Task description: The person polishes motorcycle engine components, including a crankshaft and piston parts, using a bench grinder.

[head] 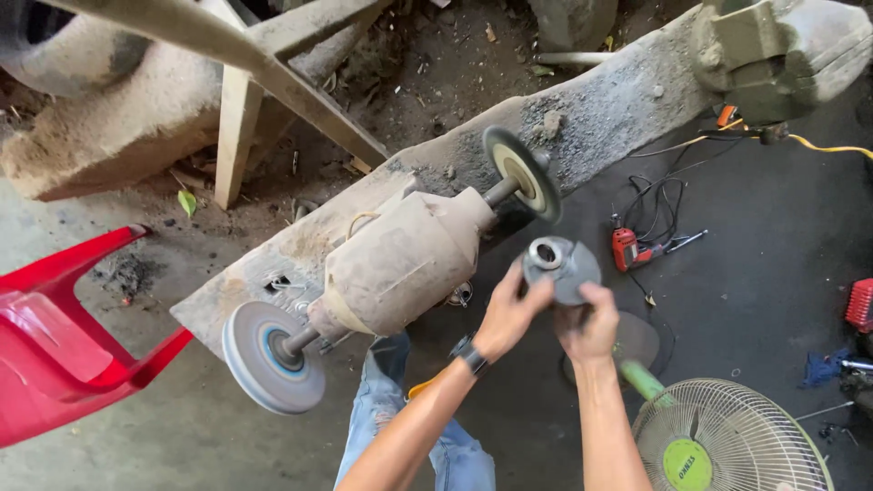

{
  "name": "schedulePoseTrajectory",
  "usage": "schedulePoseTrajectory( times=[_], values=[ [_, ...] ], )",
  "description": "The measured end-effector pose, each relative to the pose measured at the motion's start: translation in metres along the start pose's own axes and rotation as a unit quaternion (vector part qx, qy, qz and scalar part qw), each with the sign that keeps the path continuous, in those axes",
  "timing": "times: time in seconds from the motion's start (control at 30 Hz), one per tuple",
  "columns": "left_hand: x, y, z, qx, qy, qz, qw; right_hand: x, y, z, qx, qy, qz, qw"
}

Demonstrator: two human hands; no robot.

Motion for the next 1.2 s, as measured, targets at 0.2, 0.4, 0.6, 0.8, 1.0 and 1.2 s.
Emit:
schedulePoseTrajectory(
  times=[0.2,0.4,0.6,0.8,1.0,1.2],
  values=[
    [-0.016,0.054,-0.105,0.02,-0.134,-0.048,0.99,-0.007,0.073,0.029,-0.097,-0.171,-0.024,0.98],
    [-0.009,0.082,-0.129,-0.05,-0.198,-0.053,0.977,-0.018,0.109,0.024,-0.116,-0.174,-0.025,0.978],
    [0.018,0.061,-0.087,-0.062,-0.182,-0.115,0.975,-0.001,0.049,-0.018,-0.182,-0.204,-0.052,0.96],
    [0.008,0.123,-0.161,-0.132,-0.26,-0.17,0.941,0.027,0.087,-0.023,-0.262,-0.396,-0.047,0.879],
    [-0.014,0.085,-0.119,-0.146,-0.26,-0.158,0.941,0.02,0.07,-0.004,-0.298,-0.443,-0.074,0.842],
    [0.012,0.047,-0.105,-0.031,-0.209,-0.164,0.964,-0.012,0.03,-0.031,-0.278,-0.33,-0.127,0.893]
  ],
)
Point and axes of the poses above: each hand's wrist, its own y-axis towards the middle knuckle, its own x-axis out of the palm, z = x × y, the point moved 1 cm from there along y, towards the middle knuckle, and after that the axes turned 12 degrees about z, right-handed, at the moved point
